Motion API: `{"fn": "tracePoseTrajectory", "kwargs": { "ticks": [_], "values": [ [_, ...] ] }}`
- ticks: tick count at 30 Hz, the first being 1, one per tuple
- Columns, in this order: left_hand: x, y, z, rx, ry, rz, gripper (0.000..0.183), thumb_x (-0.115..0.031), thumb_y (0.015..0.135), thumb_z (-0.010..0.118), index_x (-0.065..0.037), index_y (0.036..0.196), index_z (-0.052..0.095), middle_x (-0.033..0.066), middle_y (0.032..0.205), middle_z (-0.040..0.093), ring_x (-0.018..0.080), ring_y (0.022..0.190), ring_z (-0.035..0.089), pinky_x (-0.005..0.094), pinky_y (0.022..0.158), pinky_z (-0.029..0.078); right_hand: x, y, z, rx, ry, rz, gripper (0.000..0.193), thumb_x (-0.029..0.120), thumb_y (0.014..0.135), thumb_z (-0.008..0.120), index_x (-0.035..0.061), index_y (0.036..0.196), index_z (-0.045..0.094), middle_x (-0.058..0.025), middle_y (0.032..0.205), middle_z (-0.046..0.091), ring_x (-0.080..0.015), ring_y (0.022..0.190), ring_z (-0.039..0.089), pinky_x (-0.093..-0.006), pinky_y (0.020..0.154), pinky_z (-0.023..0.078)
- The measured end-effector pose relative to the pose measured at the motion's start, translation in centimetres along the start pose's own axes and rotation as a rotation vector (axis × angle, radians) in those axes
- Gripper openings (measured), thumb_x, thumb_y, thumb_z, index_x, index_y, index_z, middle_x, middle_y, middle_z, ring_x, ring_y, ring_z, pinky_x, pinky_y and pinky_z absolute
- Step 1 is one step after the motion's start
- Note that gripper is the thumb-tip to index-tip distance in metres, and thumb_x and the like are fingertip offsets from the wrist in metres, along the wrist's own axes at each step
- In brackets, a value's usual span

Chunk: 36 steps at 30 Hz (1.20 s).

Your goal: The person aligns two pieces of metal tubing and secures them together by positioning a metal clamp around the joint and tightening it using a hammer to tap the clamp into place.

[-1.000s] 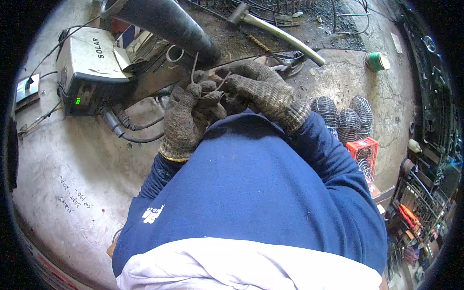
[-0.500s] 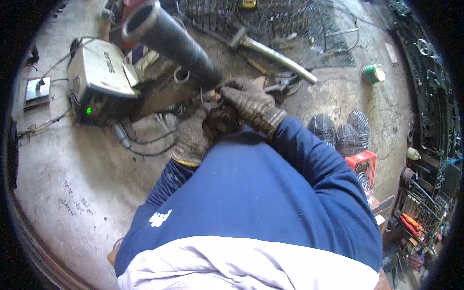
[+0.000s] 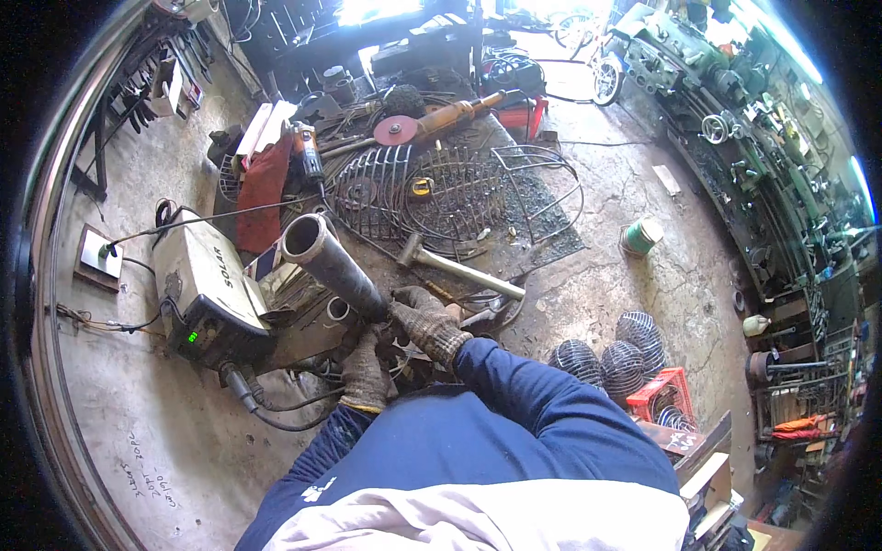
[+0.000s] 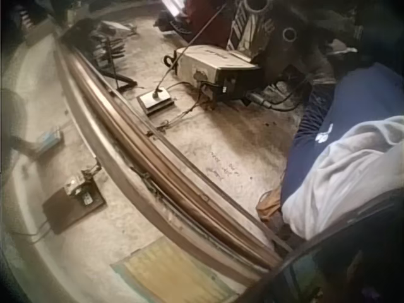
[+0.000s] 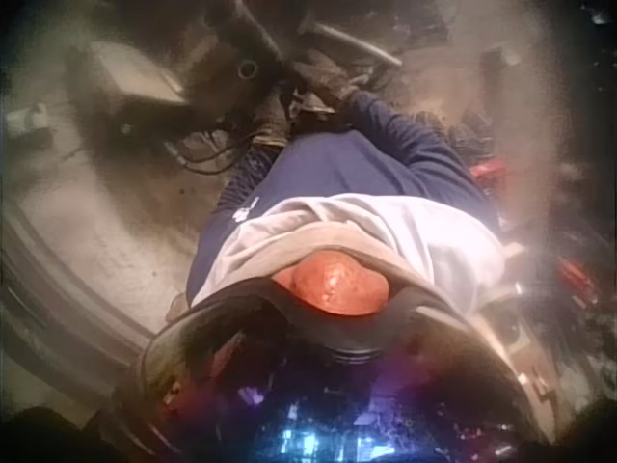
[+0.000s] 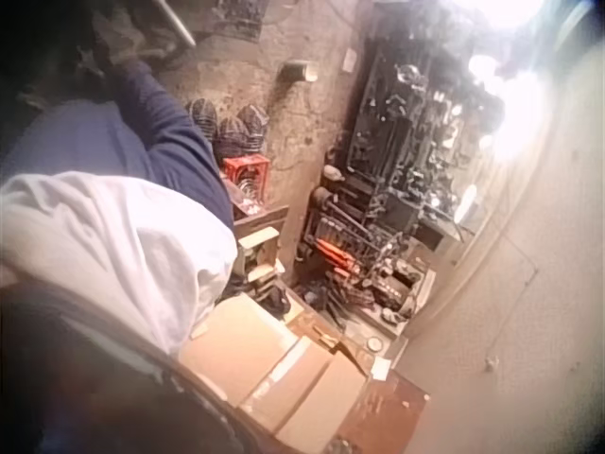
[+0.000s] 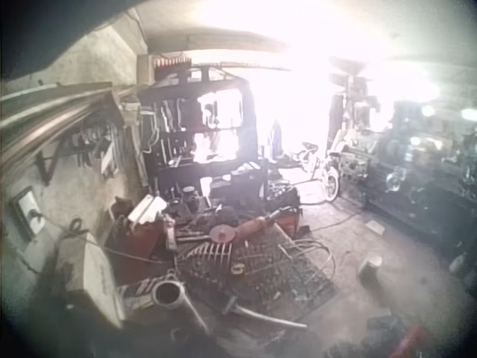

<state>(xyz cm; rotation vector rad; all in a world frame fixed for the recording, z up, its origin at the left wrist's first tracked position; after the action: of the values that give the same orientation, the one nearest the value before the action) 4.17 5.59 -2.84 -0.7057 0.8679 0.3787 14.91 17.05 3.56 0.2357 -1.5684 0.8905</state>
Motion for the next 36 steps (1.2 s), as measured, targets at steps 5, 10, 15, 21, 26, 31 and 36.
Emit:
{"fn": "tracePoseTrajectory", "kwargs": {
  "ticks": [5,10,15,21,26,31,36],
  "values": [
    [-2.1,-1.5,1.5,0.013,0.046,0.058,0.025,-0.021,0.1,0.063,-0.006,0.119,0.067,0.0062,0.108,0.073,0.0174,0.088,0.07,0.0327,0.074,0.057,1.4,-0.7,0.6,0.026,0.049,-0.011,0.039,0.021,0.1,0.062,-0.0054,0.129,0.057,-0.0112,0.094,0.069,-0.0148,0.069,0.065,-0.0301,0.06,0.055],
    [-2.4,-2.3,1.3,-0.059,0.08,-0.069,0.032,-0.009,0.097,0.066,-0.004,0.129,0.062,0.0058,0.112,0.07,0.0139,0.091,0.07,0.0256,0.074,0.057,0.7,-0.1,0.5,0.032,0.044,-0.021,0.036,0.021,0.1,0.06,-0.0035,0.125,0.06,-0.0105,0.095,0.07,-0.0146,0.071,0.066,-0.0296,0.061,0.055],
    [-3.1,-2.0,2.1,0.03,0.07,0.067,0.029,-0.019,0.098,0.066,-0.007,0.124,0.065,0.0047,0.108,0.072,0.0155,0.092,0.07,0.0302,0.075,0.058,1.1,-0.8,0.4,0.02,-0.049,-0.001,0.042,0.028,0.099,0.057,-0.0007,0.13,0.058,-0.01,0.1,0.073,-0.0141,0.078,0.069,-0.0296,0.066,0.055],
    [-0.3,-0.3,0.0,0.042,-0.013,0.011,0.028,-0.022,0.099,0.067,-0.006,0.122,0.067,0.0051,0.107,0.072,0.0166,0.092,0.07,0.0312,0.076,0.058,0.8,-0.6,0.7,0.056,-0.036,0.024,0.043,0.028,0.099,0.058,-0.0007,0.131,0.059,-0.0108,0.103,0.072,-0.0146,0.081,0.069,-0.0297,0.069,0.056],
    [-3.8,-1.8,1.4,0.034,0.215,0.046,0.032,-0.006,0.098,0.064,-0.004,0.13,0.061,0.0062,0.119,0.067,0.0155,0.098,0.068,0.028,0.082,0.059,-1.2,0.9,-0.1,-0.009,-0.022,-0.084,0.04,0.03,0.099,0.06,0.001,0.127,0.062,-0.0102,0.109,0.072,-0.0149,0.089,0.069,-0.0291,0.077,0.056],
    [-3.5,-2.2,1.2,0.01,0.114,0.042,0.032,-0.009,0.098,0.066,-0.005,0.13,0.061,0.0061,0.114,0.07,0.0147,0.095,0.069,0.0286,0.08,0.059,-0.2,0.3,0.6,0.0,0.059,-0.077,0.037,0.021,0.1,0.06,-0.0018,0.129,0.059,-0.0108,0.103,0.071,-0.0145,0.081,0.066,-0.0291,0.068,0.054],
    [-3.1,-2.0,1.9,0.005,-0.024,0.003,0.027,-0.016,0.098,0.065,-0.006,0.123,0.065,0.009,0.112,0.071,0.0211,0.093,0.071,0.0357,0.078,0.061,-0.9,1.0,0.5,0.0,0.079,-0.095,0.037,0.017,0.099,0.061,-0.0036,0.129,0.059,-0.0115,0.101,0.071,-0.0144,0.078,0.067,-0.0289,0.065,0.056]
  ]
}}
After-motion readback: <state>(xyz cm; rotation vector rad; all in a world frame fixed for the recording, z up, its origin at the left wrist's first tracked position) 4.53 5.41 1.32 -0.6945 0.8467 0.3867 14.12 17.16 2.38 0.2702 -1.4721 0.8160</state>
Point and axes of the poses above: each hand's wrist, its own y-axis towards the middle knuckle, its own z-axis out of the palm, x = y × z, the point moved 10 cm from there along y, towards the middle knuckle
